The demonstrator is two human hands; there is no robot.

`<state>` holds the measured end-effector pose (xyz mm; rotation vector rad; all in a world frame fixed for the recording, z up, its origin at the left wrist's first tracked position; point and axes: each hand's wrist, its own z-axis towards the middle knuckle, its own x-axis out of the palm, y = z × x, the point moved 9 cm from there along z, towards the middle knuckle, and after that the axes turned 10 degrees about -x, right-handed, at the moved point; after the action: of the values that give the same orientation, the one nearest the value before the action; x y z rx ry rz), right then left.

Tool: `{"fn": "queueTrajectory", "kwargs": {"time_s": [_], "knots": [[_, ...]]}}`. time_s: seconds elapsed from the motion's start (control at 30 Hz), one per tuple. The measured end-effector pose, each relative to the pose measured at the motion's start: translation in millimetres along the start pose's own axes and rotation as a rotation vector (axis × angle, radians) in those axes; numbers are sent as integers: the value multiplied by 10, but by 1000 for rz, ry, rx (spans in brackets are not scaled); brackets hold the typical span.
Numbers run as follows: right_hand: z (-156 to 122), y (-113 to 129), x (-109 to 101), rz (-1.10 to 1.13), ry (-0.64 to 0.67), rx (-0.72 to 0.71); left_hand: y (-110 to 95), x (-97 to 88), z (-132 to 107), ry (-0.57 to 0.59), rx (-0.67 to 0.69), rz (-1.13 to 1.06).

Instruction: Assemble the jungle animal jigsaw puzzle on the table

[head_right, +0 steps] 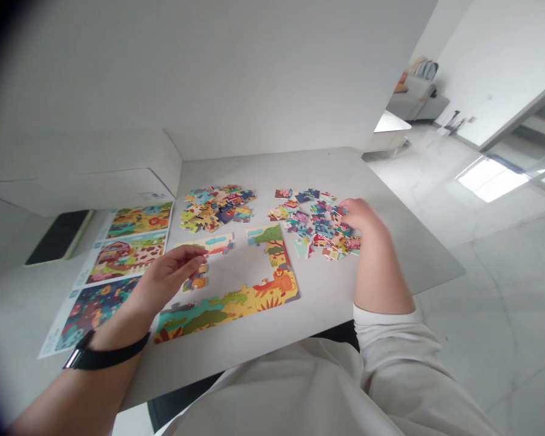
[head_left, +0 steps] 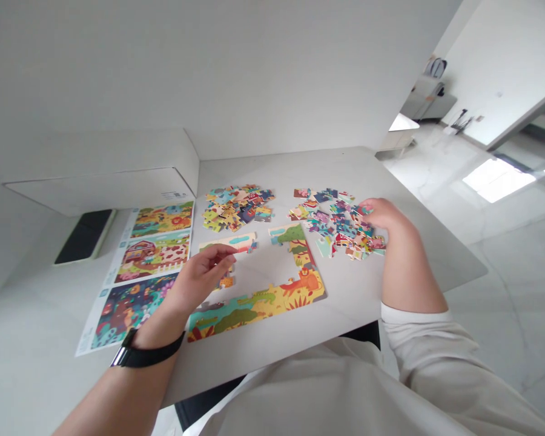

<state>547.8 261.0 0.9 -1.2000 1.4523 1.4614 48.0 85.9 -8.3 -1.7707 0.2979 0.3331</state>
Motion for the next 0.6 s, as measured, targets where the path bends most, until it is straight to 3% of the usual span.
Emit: {"fn": "queueTrajectory", "kwargs": {"time_s": [0.17,0.6], "knots": [[12,43,108,19,54,32,11,26,9,26,-11,-2],[6,-215,14,-44,39,147,-1,-55,2,-43,23,46]]}}
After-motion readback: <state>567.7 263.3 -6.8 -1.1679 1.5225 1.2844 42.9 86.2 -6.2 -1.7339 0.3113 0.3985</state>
